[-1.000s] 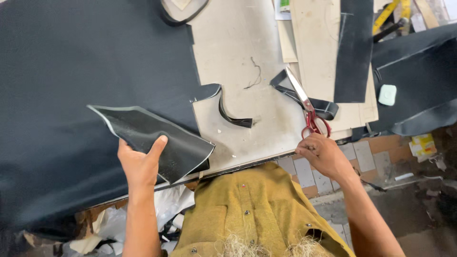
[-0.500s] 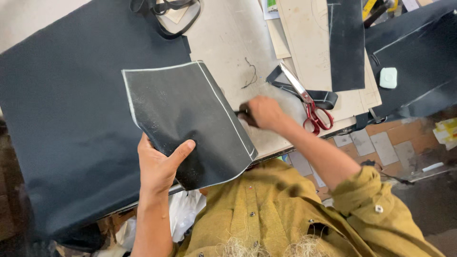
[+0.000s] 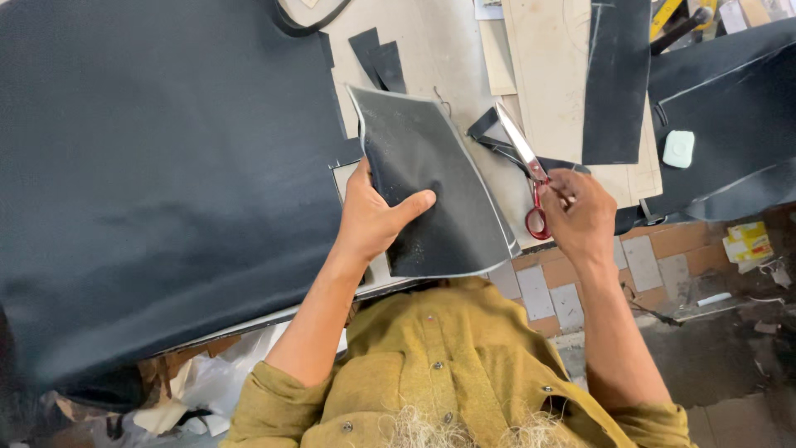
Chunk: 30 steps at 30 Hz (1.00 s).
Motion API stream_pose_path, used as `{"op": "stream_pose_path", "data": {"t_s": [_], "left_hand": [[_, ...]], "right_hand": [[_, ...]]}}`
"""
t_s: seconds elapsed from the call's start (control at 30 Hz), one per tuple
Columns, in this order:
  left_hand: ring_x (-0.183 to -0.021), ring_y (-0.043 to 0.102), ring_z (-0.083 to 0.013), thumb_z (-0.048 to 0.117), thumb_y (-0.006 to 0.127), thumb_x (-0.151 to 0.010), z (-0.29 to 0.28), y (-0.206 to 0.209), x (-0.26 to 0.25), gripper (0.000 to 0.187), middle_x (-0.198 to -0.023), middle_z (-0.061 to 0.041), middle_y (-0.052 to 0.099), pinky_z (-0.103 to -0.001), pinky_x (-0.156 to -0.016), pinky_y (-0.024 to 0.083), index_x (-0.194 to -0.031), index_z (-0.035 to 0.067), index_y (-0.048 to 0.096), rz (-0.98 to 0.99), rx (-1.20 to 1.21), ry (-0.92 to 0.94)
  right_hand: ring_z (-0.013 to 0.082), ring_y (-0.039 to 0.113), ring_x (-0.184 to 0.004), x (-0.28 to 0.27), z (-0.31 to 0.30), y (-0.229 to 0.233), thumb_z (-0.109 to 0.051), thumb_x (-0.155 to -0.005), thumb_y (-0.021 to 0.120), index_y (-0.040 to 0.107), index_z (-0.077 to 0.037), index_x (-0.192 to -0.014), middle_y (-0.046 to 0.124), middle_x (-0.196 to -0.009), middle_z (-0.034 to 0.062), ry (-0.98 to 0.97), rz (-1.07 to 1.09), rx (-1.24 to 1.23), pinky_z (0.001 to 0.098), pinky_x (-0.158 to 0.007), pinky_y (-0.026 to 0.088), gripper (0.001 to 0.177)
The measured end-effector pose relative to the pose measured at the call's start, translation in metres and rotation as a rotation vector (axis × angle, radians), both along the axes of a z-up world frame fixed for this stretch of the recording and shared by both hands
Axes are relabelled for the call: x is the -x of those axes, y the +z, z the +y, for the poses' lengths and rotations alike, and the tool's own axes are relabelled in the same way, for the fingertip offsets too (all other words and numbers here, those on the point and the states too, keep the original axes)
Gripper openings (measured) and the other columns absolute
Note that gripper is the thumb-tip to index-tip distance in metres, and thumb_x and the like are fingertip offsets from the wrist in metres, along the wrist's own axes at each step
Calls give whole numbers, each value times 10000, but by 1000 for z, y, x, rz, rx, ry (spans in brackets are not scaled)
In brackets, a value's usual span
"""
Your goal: The person places a paper pattern on a large black fabric sheet, traces its outline with chalk, and cuts along the marked lines using red-handled scissors. The person repeats the process with a second pattern, producing two fabric pieces.
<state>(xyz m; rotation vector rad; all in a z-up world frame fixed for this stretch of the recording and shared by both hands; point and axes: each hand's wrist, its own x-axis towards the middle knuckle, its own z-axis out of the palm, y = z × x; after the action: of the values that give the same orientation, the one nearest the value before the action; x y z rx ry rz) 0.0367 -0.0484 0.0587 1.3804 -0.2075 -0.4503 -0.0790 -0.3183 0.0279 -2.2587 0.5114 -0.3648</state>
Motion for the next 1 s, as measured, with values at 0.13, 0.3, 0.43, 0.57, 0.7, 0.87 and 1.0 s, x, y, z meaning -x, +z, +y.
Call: {"op": "stream_pose_path", "data": {"t_s": [0.13, 0.3, 0.43, 0.57, 0.7, 0.87, 1.0], "left_hand": [[-1090, 698, -237, 119, 844, -703, 2, -44, -5, 648, -1189, -141, 722, -337, -979, 525, -1281, -16, 583, 11, -470, 117], [-1012, 738, -311, 212, 835, -690, 14, -81, -5, 639, -1104, -182, 738, -381, -927, 566, -1225, -19, 572, 13, -731, 168], [-1004, 733, -334, 230, 867, -662, 17, -88, -10, 633, -1074, -196, 743, -412, -895, 565, -1183, -12, 601, -29, -758, 221], [-900, 739, -290, 204, 884, -711, 38, -87, -15, 553, -973, -173, 752, -382, -803, 573, -1129, -31, 608, -33, -719, 226], [-790, 771, -196, 167, 825, -787, 67, -82, -15, 402, -882, -113, 791, -311, -738, 602, -1111, -22, 681, 31, -670, 252], [-808, 791, -186, 152, 812, -800, 72, -78, -7, 400, -940, -134, 792, -301, -757, 605, -1173, 35, 725, -53, -734, 317], [-801, 785, -216, 193, 828, -803, 69, -79, -2, 404, -946, -148, 779, -336, -755, 591, -1180, 77, 742, -185, -817, 323]], "right_hand": [[199, 675, -769, 25, 17, -5, -72, -937, 740, 723, -3, -1097, 694, -946, 119, -21, 46, 11, 318, -705, 546, 175], [288, 563, -1161, -3, 56, -19, -70, -947, 726, 697, -79, -1227, 653, -1203, 104, 288, -160, 286, 422, -1017, 472, 282], [240, 582, -1164, -38, 89, -35, -126, -885, 750, 726, -138, -1144, 654, -1209, 27, 388, -233, 583, 438, -988, 390, 260], [176, 584, -1161, -47, 97, -46, -148, -906, 758, 714, -190, -1136, 645, -1234, -28, 360, -176, 738, 453, -1029, 301, 237], [173, 584, -1165, -45, 98, -53, -144, -855, 750, 704, -195, -1139, 635, -1249, -34, 374, -132, 772, 475, -1040, 266, 293], [197, 572, -1166, -47, 99, -55, -128, -871, 750, 701, -190, -1147, 622, -1261, -30, 384, -134, 768, 462, -1014, 308, 287], [268, 535, -1222, -47, 100, -57, -97, -903, 727, 696, -140, -1183, 592, -1294, 33, 405, -111, 634, 460, -1045, 382, 285]]}}
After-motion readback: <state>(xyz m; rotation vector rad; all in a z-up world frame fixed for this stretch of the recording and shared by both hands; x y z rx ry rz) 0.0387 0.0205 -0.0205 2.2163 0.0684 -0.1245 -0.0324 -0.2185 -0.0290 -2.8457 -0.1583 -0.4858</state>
